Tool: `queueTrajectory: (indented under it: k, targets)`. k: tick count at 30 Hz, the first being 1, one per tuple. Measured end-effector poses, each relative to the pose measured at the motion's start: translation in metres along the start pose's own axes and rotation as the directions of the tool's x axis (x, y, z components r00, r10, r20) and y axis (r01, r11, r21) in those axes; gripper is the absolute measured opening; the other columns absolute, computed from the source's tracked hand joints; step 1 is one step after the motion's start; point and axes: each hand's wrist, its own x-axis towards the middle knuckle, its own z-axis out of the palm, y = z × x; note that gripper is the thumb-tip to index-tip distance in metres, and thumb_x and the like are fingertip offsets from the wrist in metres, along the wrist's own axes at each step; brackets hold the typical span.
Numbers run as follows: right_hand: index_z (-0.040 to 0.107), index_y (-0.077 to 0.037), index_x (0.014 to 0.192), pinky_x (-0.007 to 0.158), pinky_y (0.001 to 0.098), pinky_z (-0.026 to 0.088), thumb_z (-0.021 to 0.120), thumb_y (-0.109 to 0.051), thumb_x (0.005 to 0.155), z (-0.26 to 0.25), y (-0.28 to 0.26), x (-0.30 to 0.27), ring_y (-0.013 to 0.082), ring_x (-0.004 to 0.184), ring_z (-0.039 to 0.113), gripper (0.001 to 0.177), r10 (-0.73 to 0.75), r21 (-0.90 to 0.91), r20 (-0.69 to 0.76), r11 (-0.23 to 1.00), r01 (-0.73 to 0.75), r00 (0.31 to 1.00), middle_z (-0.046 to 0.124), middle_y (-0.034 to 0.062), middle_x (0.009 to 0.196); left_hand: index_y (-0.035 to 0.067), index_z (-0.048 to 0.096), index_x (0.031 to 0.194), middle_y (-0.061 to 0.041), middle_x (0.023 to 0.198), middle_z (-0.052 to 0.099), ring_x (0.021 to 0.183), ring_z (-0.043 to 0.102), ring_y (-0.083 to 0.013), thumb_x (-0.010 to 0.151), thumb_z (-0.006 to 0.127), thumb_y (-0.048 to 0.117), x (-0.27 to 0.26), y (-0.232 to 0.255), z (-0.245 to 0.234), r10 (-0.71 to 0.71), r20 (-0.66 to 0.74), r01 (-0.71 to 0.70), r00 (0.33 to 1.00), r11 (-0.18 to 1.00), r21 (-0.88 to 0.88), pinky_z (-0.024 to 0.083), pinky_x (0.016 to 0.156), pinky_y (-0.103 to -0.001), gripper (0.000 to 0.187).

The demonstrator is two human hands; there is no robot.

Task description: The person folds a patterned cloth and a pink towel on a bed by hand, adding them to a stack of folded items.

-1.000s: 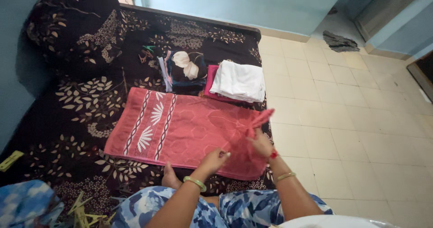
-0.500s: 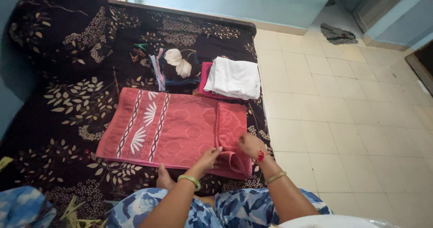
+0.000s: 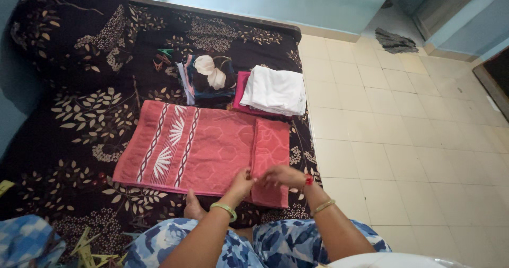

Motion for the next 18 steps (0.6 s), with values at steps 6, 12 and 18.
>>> queueTrajectory:
  k: [6,12,18]
  targets:
    - [0.076,-0.006,0.107,0.081,0.0376,0.058,0.068,-0.019,0.088,-0.024,0.013,-0.009,0.0274,0.090,0.076,0.025,0.025,-0.396,-0.528,0.877,-0.273,0.849,0.078,0.0170,0.099,0.006,0.053,0.138,-0.020,0.132,0.065,0.124,0.064,-0.0320,0.090,0.058,0.001,-0.025,0.051,-0.003,0.382,-0.205,-0.305,0.901,0.894,0.328,0.051,0.104,-0.041,0.049]
    - [0.081,-0.012,0.104,0.082,0.0402,0.058,0.071,-0.029,0.078,-0.010,0.023,0.001,0.0306,0.093,0.074,0.032,0.076,-0.508,-0.464,0.794,-0.335,0.883,0.077,0.0137,0.100,0.007,0.039,0.144,-0.026,0.140,0.056,0.128,0.055,-0.0455,0.094,0.058,0.016,-0.057,0.092,-0.003,-0.083,-0.199,0.203,0.976,0.665,0.719,0.046,0.107,-0.054,0.055]
    - [0.076,0.004,0.112,0.087,0.0414,0.057,0.075,-0.065,0.081,-0.016,0.031,0.000,0.0314,0.095,0.074,0.076,0.408,-0.272,-0.535,0.746,-0.608,0.740,0.077,0.0223,0.104,0.002,0.042,0.138,-0.028,0.137,0.057,0.127,0.056,-0.0448,0.089,0.059,0.013,-0.051,0.080,-0.007,0.063,-0.165,0.081,0.984,0.666,0.741,0.047,0.105,-0.052,0.053]
